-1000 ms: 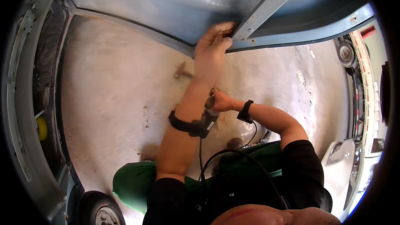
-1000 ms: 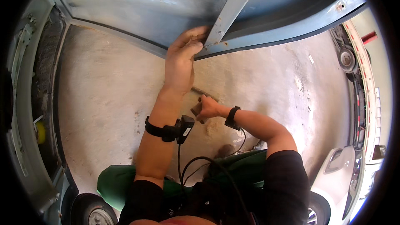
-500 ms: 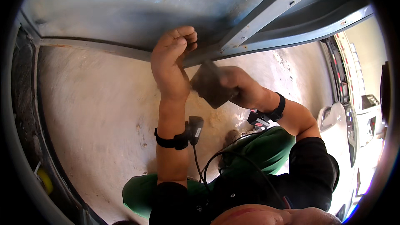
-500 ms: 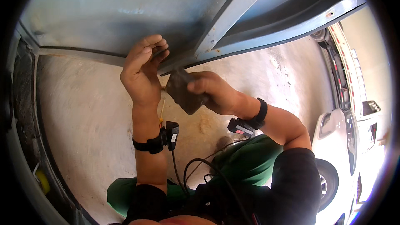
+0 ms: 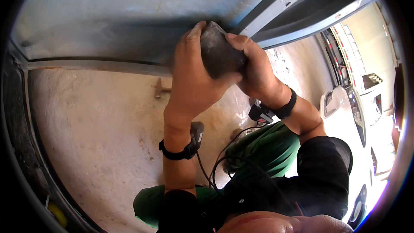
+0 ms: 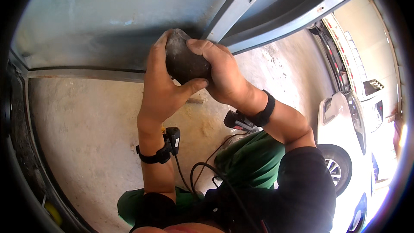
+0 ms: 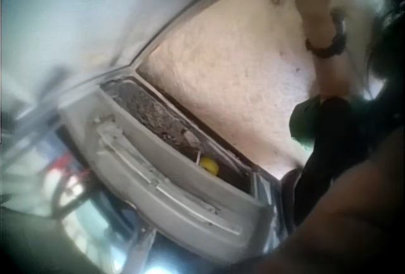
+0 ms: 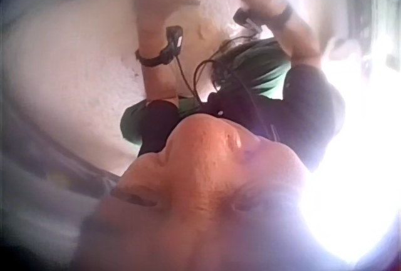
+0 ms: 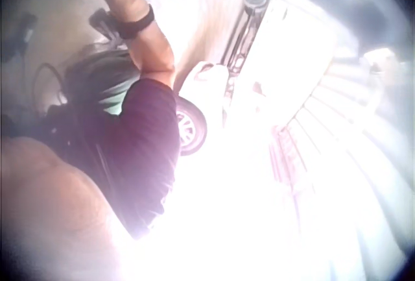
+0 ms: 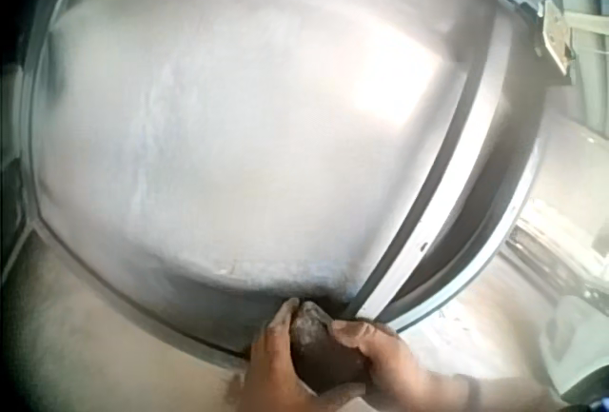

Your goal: The person uses a screwdriver, a hammer, and a metal block to straighten and align the metal frame and outer panel of a blue vehicle door.

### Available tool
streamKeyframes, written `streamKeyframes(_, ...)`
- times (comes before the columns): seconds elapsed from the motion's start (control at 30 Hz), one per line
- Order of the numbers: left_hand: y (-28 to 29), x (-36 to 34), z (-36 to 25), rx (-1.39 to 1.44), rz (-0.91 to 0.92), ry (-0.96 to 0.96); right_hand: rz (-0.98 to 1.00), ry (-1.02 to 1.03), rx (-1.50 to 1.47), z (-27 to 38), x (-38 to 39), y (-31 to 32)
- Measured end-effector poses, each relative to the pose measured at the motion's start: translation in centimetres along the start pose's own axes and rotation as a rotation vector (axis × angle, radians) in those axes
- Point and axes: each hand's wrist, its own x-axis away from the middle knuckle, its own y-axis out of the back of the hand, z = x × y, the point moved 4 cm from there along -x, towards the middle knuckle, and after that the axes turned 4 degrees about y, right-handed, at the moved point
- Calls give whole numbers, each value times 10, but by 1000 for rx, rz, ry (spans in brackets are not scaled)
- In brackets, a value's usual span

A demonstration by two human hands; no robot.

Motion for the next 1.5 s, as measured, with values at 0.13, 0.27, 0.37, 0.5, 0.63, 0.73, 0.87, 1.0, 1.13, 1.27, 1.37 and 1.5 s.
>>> streamKeyframes(0.13,-8,4,-2,-12,-121,-55,89,3,17,10,2,-9)
streamKeyframes(0.27,-14,12,4,162,-280,116,179,3,101,9,9,-16)
streamKeyframes(0.37,-15,8,13,326,-312,200,229,65,254,7,22,-8)
streamKeyframes(0.5,9,-5,7,256,-480,244,213,52,659,27,41,29)
streamKeyframes(0.63,13,-17,7,251,-550,174,-101,204,944,49,30,96)
streamKeyframes(0.73,-3,-27,16,193,-537,-13,147,243,618,62,10,96)
streamKeyframes(0.87,-20,-37,9,87,-474,-141,325,224,333,53,-9,102)
streamKeyframes(1.0,-32,-42,-5,-146,-419,-204,398,195,372,59,-7,104)
streamKeyframes(1.13,-39,-45,-6,-24,-351,-191,544,237,383,61,-15,121)
streamKeyframes(1.27,-45,-49,-11,113,-276,-152,589,325,532,58,-10,120)
streamKeyframes(1.37,-44,-46,-15,194,-275,-94,632,463,594,38,-12,98)
streamKeyframes(1.5,-41,-40,-15,332,-307,20,418,616,559,3,-2,68)
